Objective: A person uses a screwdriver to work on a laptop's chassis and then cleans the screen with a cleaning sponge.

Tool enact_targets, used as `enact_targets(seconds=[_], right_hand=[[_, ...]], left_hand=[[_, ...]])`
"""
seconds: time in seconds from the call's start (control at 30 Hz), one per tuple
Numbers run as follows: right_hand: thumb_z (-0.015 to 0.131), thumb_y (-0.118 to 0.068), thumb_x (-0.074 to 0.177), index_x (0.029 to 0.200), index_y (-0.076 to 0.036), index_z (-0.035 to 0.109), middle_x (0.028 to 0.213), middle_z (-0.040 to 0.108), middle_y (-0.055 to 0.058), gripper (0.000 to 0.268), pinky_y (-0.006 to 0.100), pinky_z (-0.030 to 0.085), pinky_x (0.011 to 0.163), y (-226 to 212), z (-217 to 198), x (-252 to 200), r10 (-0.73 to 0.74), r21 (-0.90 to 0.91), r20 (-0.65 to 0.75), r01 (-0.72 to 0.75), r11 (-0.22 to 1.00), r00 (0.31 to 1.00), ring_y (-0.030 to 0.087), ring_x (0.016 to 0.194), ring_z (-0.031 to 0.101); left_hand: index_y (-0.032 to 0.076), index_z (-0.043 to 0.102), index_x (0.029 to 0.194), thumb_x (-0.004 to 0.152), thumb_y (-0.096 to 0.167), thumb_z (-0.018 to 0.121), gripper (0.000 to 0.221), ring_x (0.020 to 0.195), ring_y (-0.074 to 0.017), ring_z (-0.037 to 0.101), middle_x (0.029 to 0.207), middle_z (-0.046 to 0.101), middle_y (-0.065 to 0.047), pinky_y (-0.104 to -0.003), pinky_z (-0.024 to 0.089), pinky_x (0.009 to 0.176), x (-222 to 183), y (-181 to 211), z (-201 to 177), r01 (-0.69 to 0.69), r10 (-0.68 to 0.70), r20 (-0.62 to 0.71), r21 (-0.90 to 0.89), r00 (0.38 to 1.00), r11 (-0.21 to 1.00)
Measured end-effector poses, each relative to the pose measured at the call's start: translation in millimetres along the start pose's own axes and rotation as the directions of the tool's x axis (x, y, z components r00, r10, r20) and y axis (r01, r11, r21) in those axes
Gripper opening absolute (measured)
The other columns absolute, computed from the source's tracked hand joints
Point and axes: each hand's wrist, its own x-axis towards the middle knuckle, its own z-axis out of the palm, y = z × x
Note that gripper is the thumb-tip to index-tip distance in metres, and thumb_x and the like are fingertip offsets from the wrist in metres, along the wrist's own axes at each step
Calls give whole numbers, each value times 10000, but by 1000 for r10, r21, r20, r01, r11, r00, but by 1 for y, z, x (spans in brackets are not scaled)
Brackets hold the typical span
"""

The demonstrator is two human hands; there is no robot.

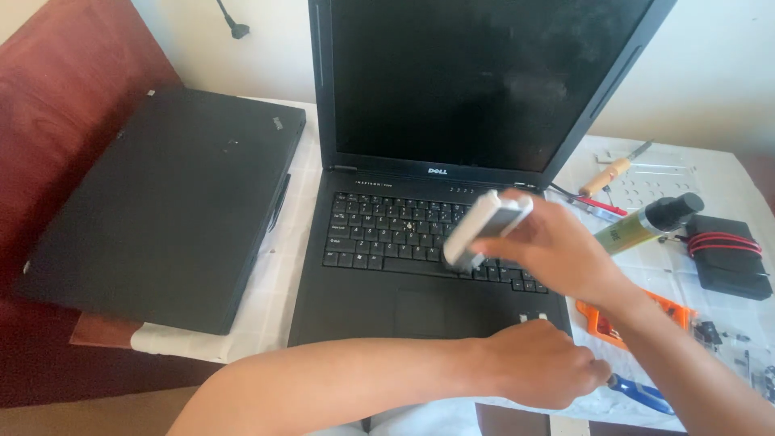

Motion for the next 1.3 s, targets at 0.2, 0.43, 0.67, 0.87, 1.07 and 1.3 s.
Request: enact_targets(seconds=[0.2, 0.43, 0.67, 0.87, 1.07, 1.3], right_hand=[[830, -269, 830, 1059, -209, 678, 870, 776, -49, 282, 293, 489, 723, 5, 25, 43, -213, -208, -236, 164, 964, 948, 85, 806, 724], [772, -340, 858, 1030, -234, 663, 742, 754, -26, 230, 333, 479, 654, -8, 34, -5, -177, -262, -145, 135, 956, 973, 162, 638, 710], [798, -375, 838, 1011, -244, 671, 758, 766, -27, 252, 327, 453, 637, -5, 38, -6, -124, -275, -130, 84, 958, 984, 176, 616, 652], [774, -319, 876, 1142, -206, 652, 847, 755, 29, 314, 386, 457, 651, -7, 47, 53, -315, -328, -213, 236, 915, 925, 285, 712, 687], [781, -419, 856, 1060, -222, 603, 741, 771, 20, 334, 400, 463, 640, -14, 48, 16, -174, -331, -147, 118, 936, 974, 348, 728, 721], [830, -316, 807, 1013, -195, 684, 874, 874, -81, 281, 241, 581, 706, -13, 44, -6, -172, -160, -7, 169, 973, 985, 43, 800, 855]], left_hand=[[66, 658, 966, 934, 79, 455, 207, 688, -451, 707, 845, 764, -150, -621, 442, 484, 1, -3, 10, -25, 30, -71, 79, 997, 997], [67, 682, 1062, 956, 76, 447, 257, 840, -413, 676, 988, 721, -185, -503, 494, 694, 6, -11, 24, -77, 67, -147, -64, 987, 995], [2, 726, 1037, 931, 32, 503, 249, 944, -409, 691, 1048, 735, -209, -458, 550, 824, 10, -15, 21, -166, 157, -140, -58, 978, 984], [155, 697, 1157, 971, 134, 463, 299, 728, -420, 728, 917, 778, -120, -580, 517, 527, 1, -3, 7, -4, 7, -31, 108, 999, 994], [61, 757, 1120, 928, 102, 553, 283, 1112, -428, 707, 1152, 758, -208, -504, 561, 1011, 17, -30, 52, -246, 244, -304, 30, 921, 969], [73, 688, 1021, 972, 103, 440, 254, 963, -360, 682, 1055, 723, -161, -419, 522, 865, 8, -15, 28, -47, 21, -144, -179, 989, 983]])
